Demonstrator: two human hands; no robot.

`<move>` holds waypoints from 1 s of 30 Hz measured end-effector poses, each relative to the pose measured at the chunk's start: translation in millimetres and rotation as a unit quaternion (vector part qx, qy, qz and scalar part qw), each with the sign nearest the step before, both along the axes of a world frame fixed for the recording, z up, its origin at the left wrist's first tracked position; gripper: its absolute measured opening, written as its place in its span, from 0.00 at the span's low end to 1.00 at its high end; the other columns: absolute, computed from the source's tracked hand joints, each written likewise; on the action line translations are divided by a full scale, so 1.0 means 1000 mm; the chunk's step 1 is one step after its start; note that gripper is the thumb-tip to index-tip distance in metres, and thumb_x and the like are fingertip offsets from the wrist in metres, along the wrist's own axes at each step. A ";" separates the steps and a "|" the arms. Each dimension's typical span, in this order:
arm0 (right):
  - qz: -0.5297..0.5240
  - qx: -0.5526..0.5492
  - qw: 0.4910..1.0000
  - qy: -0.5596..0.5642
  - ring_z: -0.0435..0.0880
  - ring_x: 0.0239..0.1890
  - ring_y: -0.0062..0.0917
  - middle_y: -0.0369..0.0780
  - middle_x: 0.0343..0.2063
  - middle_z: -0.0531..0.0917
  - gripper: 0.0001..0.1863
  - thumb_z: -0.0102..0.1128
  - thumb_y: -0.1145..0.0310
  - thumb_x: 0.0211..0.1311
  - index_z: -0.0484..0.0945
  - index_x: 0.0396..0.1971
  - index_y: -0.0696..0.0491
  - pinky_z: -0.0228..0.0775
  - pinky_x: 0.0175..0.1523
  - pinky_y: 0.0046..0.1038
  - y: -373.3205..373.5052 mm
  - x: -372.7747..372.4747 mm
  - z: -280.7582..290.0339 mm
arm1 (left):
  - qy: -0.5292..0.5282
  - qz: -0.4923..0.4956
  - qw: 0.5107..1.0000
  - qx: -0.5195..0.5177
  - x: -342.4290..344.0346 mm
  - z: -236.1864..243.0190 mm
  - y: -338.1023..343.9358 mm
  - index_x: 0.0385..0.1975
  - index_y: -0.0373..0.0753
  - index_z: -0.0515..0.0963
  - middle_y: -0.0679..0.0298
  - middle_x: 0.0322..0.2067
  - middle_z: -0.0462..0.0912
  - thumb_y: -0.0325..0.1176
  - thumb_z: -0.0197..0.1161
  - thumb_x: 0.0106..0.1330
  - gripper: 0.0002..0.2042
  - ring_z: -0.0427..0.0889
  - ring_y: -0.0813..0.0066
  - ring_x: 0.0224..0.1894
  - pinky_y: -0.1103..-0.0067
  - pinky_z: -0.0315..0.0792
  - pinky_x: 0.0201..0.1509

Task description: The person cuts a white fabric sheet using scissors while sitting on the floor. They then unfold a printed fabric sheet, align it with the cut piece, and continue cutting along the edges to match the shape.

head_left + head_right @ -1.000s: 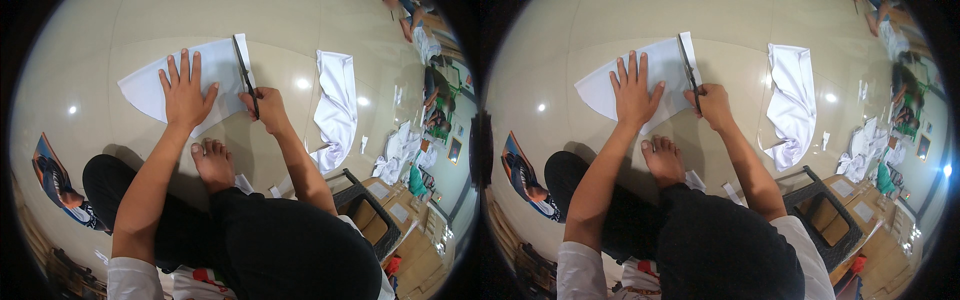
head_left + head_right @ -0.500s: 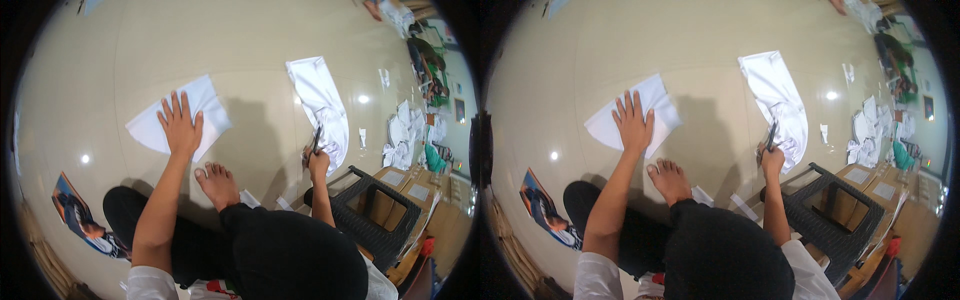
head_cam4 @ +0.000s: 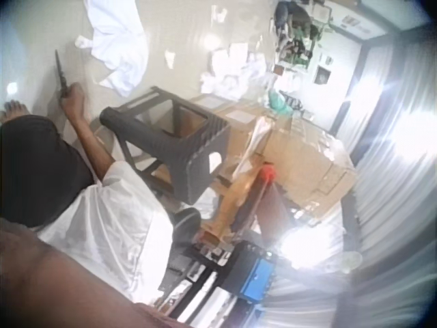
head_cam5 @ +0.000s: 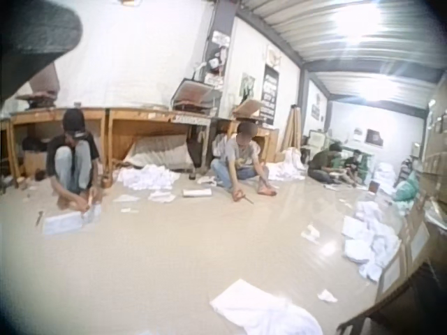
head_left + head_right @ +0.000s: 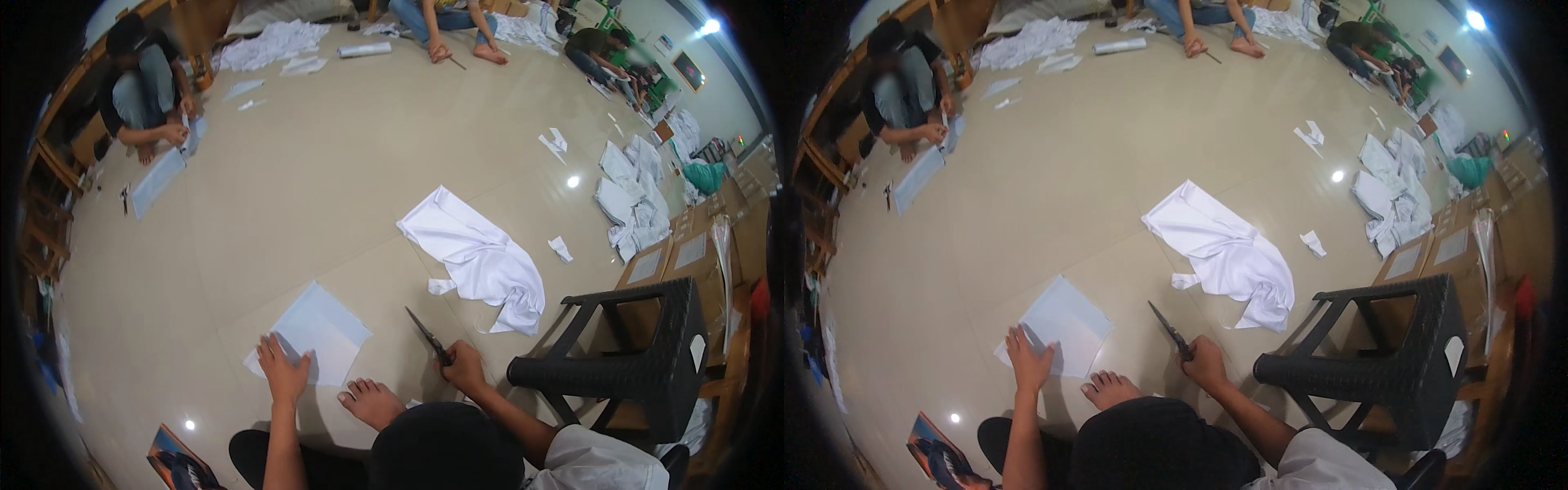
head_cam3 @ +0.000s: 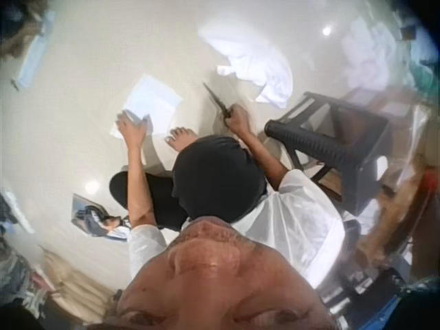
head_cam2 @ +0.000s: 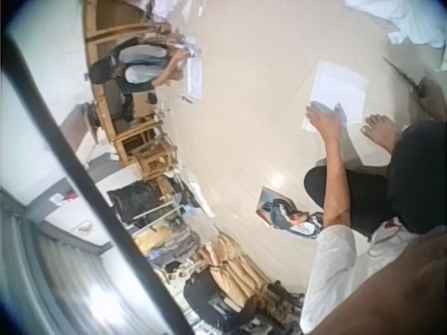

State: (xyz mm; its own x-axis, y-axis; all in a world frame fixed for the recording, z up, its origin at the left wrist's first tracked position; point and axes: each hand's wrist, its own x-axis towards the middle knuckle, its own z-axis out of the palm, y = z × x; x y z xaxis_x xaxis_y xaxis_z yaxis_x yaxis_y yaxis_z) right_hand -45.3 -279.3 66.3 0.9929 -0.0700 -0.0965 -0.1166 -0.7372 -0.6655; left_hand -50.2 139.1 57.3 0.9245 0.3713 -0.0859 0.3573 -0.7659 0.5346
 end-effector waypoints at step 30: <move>-0.246 0.536 0.795 -0.142 0.87 0.55 0.30 0.46 0.52 0.87 0.22 0.50 0.84 0.69 0.82 0.58 0.56 0.82 0.56 0.32 -0.125 0.181 -0.014 | -0.108 -0.048 0.993 0.027 -0.040 -0.013 0.005 0.39 0.37 0.83 0.53 0.46 0.78 0.27 0.71 0.62 0.08 0.75 0.48 0.54 0.57 0.71 0.60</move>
